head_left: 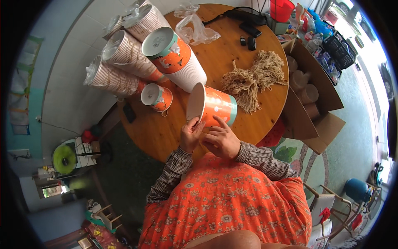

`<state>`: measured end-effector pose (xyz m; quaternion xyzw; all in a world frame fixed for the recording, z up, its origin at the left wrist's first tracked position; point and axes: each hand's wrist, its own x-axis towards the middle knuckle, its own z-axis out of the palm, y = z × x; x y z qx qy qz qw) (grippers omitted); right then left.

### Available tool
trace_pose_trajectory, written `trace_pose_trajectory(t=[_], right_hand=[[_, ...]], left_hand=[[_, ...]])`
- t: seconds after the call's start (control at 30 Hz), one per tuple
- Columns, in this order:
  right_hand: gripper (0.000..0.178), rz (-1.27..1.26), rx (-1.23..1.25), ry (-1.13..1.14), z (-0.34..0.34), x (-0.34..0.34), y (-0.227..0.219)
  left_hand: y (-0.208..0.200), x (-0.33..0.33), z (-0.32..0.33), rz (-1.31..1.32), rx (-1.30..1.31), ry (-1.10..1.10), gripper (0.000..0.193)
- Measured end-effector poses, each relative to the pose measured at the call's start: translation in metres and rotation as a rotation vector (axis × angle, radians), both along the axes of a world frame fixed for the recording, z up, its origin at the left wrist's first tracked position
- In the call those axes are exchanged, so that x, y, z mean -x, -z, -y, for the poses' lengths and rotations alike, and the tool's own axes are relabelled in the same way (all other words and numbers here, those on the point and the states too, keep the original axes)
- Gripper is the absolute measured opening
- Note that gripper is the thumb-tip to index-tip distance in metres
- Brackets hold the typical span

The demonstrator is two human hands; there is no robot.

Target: Threading thick cord handles through holes in paper buckets for packaging.

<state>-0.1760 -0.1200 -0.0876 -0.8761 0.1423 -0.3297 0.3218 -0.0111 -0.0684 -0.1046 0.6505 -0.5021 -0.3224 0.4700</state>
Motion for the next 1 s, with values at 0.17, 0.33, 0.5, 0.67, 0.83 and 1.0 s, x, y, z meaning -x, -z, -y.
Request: trace_pose_trajectory(t=[0.17, 0.33, 0.5, 0.67, 0.83, 1.0], right_hand=[[0.011, 0.040, 0.034, -0.078, -0.002, -0.019, -0.014], [0.010, 0.073, 0.084, -0.099, -0.003, -0.024, -0.024], [0.009, 0.080, 0.161, -0.147, -0.007, -0.025, -0.034], [0.009, 0.063, 0.208, -0.167, -0.006, -0.025, -0.043], [0.009, 0.074, 0.202, -0.163, -0.004, -0.028, -0.041], [0.005, 0.064, 0.139, -0.132, 0.005, -0.026, -0.036]], left_hand=[[-0.024, -0.010, -0.013, -0.033, -0.063, -0.044, 0.022], [-0.038, -0.015, -0.017, -0.056, -0.002, -0.049, 0.023], [-0.026, -0.023, -0.021, -0.343, 0.133, -0.013, 0.020], [-0.023, -0.026, -0.023, -0.395, 0.140, -0.026, 0.017], [-0.028, -0.029, -0.024, -0.435, 0.135, 0.015, 0.019], [-0.060, -0.027, -0.024, -0.482, -0.180, 0.143, 0.036]])
